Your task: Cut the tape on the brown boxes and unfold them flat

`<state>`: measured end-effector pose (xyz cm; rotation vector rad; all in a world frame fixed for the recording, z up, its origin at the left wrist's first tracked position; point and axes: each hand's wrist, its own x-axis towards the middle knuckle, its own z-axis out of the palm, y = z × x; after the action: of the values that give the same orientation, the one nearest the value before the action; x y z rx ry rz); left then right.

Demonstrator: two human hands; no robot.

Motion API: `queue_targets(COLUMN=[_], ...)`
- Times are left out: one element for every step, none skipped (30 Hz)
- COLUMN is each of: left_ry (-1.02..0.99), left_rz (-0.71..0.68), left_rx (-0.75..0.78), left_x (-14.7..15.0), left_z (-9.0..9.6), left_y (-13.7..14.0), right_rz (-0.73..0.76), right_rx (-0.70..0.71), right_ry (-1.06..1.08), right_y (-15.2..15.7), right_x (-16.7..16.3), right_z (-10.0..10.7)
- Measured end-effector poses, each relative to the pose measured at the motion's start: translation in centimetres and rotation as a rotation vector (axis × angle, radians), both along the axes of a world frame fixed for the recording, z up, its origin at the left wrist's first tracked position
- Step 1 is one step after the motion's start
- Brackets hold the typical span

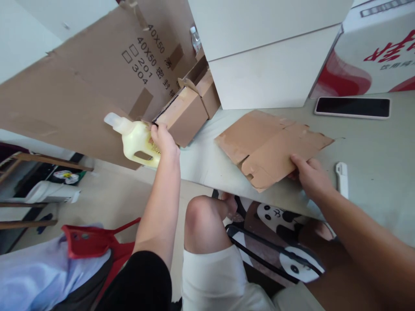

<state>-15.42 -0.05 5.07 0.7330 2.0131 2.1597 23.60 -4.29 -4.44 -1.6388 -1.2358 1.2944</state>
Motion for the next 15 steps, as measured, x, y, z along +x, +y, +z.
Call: queue_targets(left_ry=[-0.02, -0.045, -0.068, -0.084, -0.087, -0.078, -0.064, -0.052, -0.046, -0.053, -0.071, -0.083, -0.097, -0.116, -0.121], left_rz=[-0.017, -0.034, -0.051, -0.069, -0.093, -0.122, -0.158, -0.195, -0.226, -0.25, -0.256, -0.251, -0.242, -0.238, -0.247], left_rx=[0.012, 0.015, 0.012, 0.01, 0.019, 0.037, 0.06, 0.09, 0.117, 0.134, 0.158, 0.177, 0.179, 0.187, 0.202], left_x=[0.2, 0.4, 0.7, 0.9, 1.2, 1.6, 2.0, 2.4, 2.9, 3.4, 3.9, 4.4, 5.0, 5.5, 6.0], left_z=[0.1, 0.3, 0.5, 0.8, 1.2, 1.5, 2.0, 2.6, 3.2, 3.9, 4.6, 5.5, 6.3, 7.1, 7.9], left_y=[-0.3, -0.6, -0.9, -1.1, -1.3, -1.6, -1.8, -2.0, -2.3, -2.7, -3.2, -3.7, -4.3, -5.0, -5.7], right_rz=[0.003, 0.003, -0.001, -0.006, -0.01, -0.014, -0.016, -0.016, -0.014, -0.01, -0.006, -0.001, 0.003, 0.008, 0.012], right_rx=[-0.011, -0.028, -0.044, -0.049, -0.053, -0.055, -0.056, -0.058, -0.062, -0.066, -0.071, -0.076, -0.086, -0.091, -0.06], right_ry=[-0.002, -0.008, -0.016, -0.024, -0.032, -0.037, -0.038, -0.037, -0.035, -0.03, -0.024, -0.018, -0.01, -0.005, -0.009], right_y=[0.0, 0.0, -0.1, -0.1, -0.1, -0.2, -0.2, -0.2, -0.2, -0.1, -0.1, 0.0, 0.1, 0.2, 0.3], right_x=[0.0, 0.1, 0.1, 0.1, 0.1, 0.2, 0.2, 0.1, 0.1, 0.1, 0.0, 0.0, 0.0, 0.1, 0.2], right_z=[0.1, 0.3, 0.4, 0.6, 0.7, 0.8, 0.9, 0.9, 0.9, 0.9, 0.8, 0.6, 0.4, 0.2, -0.1])
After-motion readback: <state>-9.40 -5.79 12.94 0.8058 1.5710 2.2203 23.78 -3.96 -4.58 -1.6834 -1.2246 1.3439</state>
